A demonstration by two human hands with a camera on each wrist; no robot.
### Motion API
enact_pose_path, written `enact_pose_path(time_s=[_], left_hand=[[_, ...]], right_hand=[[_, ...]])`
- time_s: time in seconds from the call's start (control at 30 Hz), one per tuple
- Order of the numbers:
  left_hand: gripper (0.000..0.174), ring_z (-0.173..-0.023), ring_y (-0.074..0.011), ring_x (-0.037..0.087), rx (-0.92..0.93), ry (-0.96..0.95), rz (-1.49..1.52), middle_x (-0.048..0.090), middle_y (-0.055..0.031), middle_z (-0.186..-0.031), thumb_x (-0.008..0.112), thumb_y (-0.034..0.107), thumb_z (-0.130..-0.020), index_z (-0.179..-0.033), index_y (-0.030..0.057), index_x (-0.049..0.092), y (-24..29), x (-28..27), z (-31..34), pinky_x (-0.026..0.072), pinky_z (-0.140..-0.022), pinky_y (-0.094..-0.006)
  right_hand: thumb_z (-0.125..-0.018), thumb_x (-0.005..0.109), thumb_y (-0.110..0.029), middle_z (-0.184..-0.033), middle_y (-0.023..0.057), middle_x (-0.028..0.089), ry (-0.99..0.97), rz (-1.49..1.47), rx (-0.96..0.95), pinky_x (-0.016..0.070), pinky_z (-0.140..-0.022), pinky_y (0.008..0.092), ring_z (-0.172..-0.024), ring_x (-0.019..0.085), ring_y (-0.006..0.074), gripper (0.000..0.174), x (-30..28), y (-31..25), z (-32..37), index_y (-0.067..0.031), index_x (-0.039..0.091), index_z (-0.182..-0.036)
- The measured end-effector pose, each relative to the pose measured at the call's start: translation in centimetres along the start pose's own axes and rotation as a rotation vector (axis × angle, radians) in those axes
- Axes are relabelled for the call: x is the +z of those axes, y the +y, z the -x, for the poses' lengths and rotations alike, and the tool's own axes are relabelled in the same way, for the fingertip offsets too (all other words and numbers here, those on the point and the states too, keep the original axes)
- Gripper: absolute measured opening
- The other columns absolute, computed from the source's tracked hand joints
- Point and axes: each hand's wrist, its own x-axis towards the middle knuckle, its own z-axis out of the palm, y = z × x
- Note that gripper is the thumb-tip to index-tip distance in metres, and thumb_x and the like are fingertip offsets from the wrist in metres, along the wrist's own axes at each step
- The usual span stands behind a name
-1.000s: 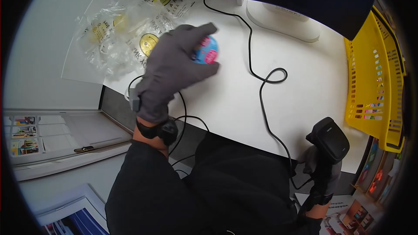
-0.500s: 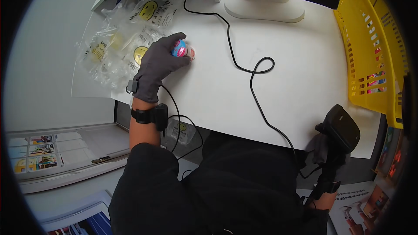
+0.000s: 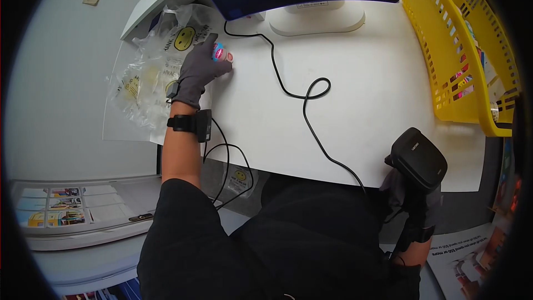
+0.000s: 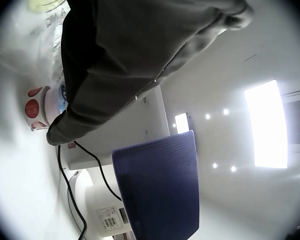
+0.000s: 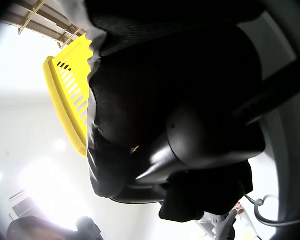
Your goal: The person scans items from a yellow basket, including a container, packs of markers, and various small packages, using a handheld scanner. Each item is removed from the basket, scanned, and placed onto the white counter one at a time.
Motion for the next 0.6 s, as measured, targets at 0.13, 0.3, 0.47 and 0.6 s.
enact_pose_path(time_s=[0.13, 0.3, 0.47, 0.6], left_hand=[[0.082, -0.114, -0.0279, 0.071, 0.078, 0.149, 0.010, 0.073, -0.0193, -0.126, 0.084, 0.031, -0.079, -0.149, 0.0008, 0.056, 0.4, -3.6, 1.9, 0.0533, -0.100, -0.0369], [0.054, -0.125, -0.0265, 0.067, 0.171, 0.217, 0.274, 0.071, -0.0168, -0.133, 0.079, 0.015, -0.089, -0.139, 0.0016, 0.066, 6.8, -8.6, 5.3, 0.0506, -0.109, -0.0376], [0.048, -0.117, -0.0213, 0.070, 0.595, 0.030, 0.366, 0.073, -0.0145, -0.126, 0.076, 0.004, -0.087, -0.134, 0.0014, 0.068, 18.7, -10.1, 7.4, 0.0540, -0.104, -0.0347], [0.048, -0.112, -0.0190, 0.071, 1.022, -0.120, 0.415, 0.074, -0.0130, -0.121, 0.074, 0.002, -0.086, -0.133, 0.0029, 0.069, 29.4, -9.6, 5.7, 0.0560, -0.100, -0.0328]], right_hand=[[-0.107, 0.050, -0.038, -0.061, 0.0117, 0.059, -0.064, -0.072, 0.087, 0.0550, -0.064, 0.0360, -0.055, 0.061, 0.0241, 0.058, -0.4, -0.2, -0.1, 0.0152, 0.062, -0.127], [-0.086, 0.074, -0.027, -0.078, 0.0182, 0.070, -0.128, -0.290, -0.001, 0.0583, -0.071, 0.0387, -0.063, 0.068, 0.0286, 0.060, -1.1, 0.4, 0.0, 0.0139, 0.062, -0.128], [-0.060, 0.082, -0.011, -0.096, 0.0189, 0.075, -0.290, -0.268, 0.062, 0.0584, -0.080, 0.0392, -0.075, 0.072, 0.0281, 0.069, -2.7, -2.6, 0.6, 0.0116, 0.065, -0.123], [-0.070, 0.081, -0.012, -0.101, 0.0089, 0.075, -0.494, -0.181, 0.079, 0.0533, -0.091, 0.0319, -0.097, 0.069, 0.0177, 0.057, -3.7, -2.2, 0.1, -0.0008, 0.069, -0.125]])
